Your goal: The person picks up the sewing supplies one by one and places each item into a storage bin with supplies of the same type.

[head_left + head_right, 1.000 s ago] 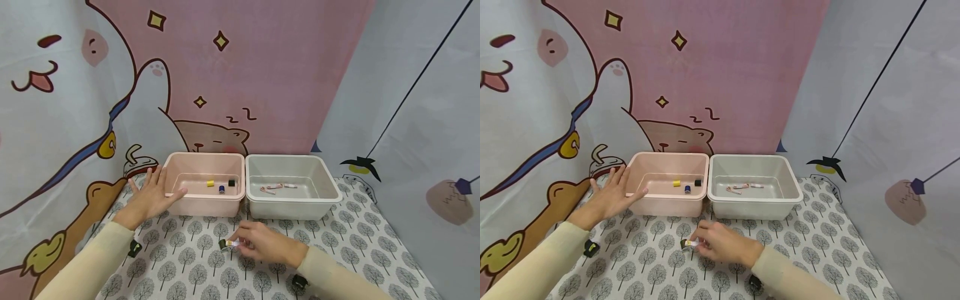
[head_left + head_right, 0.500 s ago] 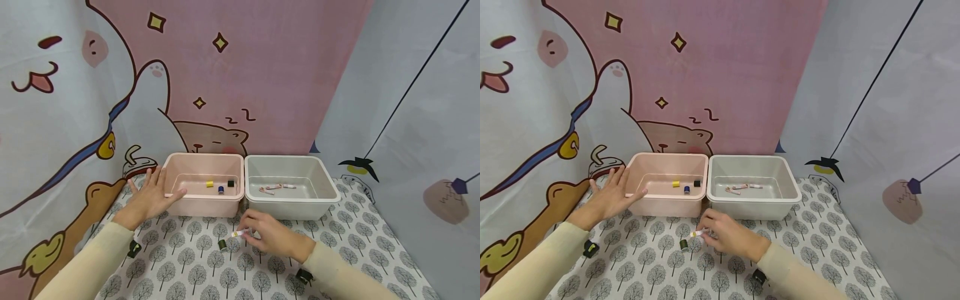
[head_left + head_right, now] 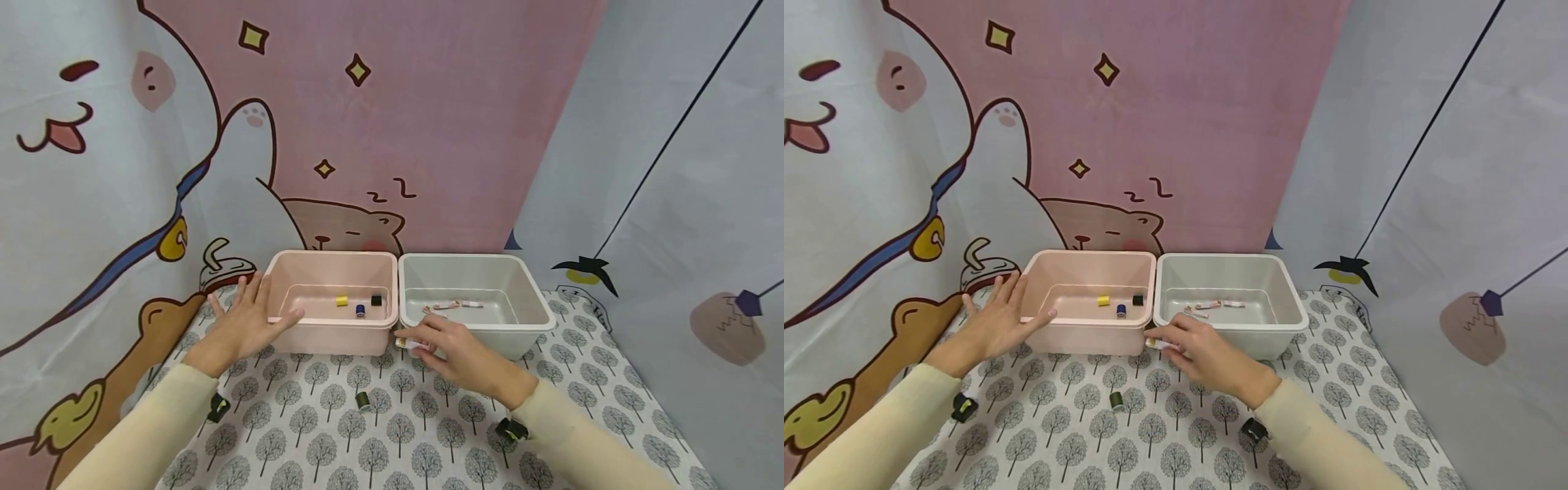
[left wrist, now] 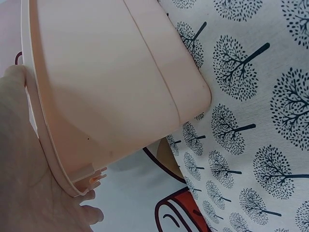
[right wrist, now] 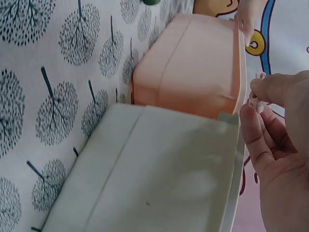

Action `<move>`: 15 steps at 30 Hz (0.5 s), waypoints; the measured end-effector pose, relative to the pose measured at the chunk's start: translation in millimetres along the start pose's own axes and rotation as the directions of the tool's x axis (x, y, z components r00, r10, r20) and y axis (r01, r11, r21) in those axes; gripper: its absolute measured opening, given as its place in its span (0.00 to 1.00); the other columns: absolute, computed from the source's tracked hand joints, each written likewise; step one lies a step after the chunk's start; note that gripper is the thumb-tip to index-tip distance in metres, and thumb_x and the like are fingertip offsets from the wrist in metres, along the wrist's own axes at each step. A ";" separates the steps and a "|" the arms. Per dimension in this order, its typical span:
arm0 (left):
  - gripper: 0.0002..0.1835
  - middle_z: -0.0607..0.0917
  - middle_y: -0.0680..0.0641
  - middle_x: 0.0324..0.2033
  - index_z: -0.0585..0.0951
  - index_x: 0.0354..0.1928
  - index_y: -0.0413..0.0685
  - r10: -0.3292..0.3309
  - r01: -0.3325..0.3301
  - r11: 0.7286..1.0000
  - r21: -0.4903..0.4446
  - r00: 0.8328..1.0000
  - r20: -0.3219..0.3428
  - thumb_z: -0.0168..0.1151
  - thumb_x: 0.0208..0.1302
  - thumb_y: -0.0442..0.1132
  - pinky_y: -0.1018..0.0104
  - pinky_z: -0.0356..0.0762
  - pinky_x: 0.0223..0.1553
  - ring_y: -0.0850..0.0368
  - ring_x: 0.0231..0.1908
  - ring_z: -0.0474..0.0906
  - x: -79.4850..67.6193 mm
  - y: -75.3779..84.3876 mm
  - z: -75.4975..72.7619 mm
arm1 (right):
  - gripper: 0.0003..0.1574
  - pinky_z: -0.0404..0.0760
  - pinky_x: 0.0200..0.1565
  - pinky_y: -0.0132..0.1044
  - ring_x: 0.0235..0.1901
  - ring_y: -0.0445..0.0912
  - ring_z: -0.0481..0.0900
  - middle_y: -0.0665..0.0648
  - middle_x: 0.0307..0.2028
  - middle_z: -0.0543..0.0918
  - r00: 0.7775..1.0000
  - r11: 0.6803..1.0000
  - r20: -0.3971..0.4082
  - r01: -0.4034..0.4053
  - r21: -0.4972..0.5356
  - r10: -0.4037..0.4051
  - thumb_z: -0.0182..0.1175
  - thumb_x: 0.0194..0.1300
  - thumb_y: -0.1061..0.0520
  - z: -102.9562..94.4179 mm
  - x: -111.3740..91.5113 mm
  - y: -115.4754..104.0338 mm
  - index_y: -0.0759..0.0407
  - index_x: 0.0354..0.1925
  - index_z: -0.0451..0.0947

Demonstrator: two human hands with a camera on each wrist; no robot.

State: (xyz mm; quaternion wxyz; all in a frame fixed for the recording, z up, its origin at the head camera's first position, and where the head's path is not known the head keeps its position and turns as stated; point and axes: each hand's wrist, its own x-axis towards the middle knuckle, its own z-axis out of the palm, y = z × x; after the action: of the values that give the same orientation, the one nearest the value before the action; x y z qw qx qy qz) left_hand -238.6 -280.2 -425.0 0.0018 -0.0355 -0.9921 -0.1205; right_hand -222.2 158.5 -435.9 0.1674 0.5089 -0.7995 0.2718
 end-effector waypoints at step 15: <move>0.70 0.36 0.28 0.94 0.39 0.96 0.37 0.006 -0.006 1.000 0.000 1.000 -0.005 0.39 0.79 0.88 0.03 0.13 0.75 0.18 0.93 0.28 -1.4 -0.5 -0.5 | 0.27 0.92 0.41 0.30 0.40 0.41 0.88 0.54 0.49 0.89 0.999 0.994 -0.032 -0.040 -0.101 0.037 0.76 0.72 0.73 -36.6 2.2 15.5 0.54 0.64 0.90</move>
State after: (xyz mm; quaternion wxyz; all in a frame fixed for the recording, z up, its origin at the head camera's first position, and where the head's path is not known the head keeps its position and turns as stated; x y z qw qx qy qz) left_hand -237.3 -280.9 -424.7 0.0045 -0.0381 -0.9919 -0.1208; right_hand -237.5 184.2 -409.7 0.1999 0.4802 -0.8193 0.2414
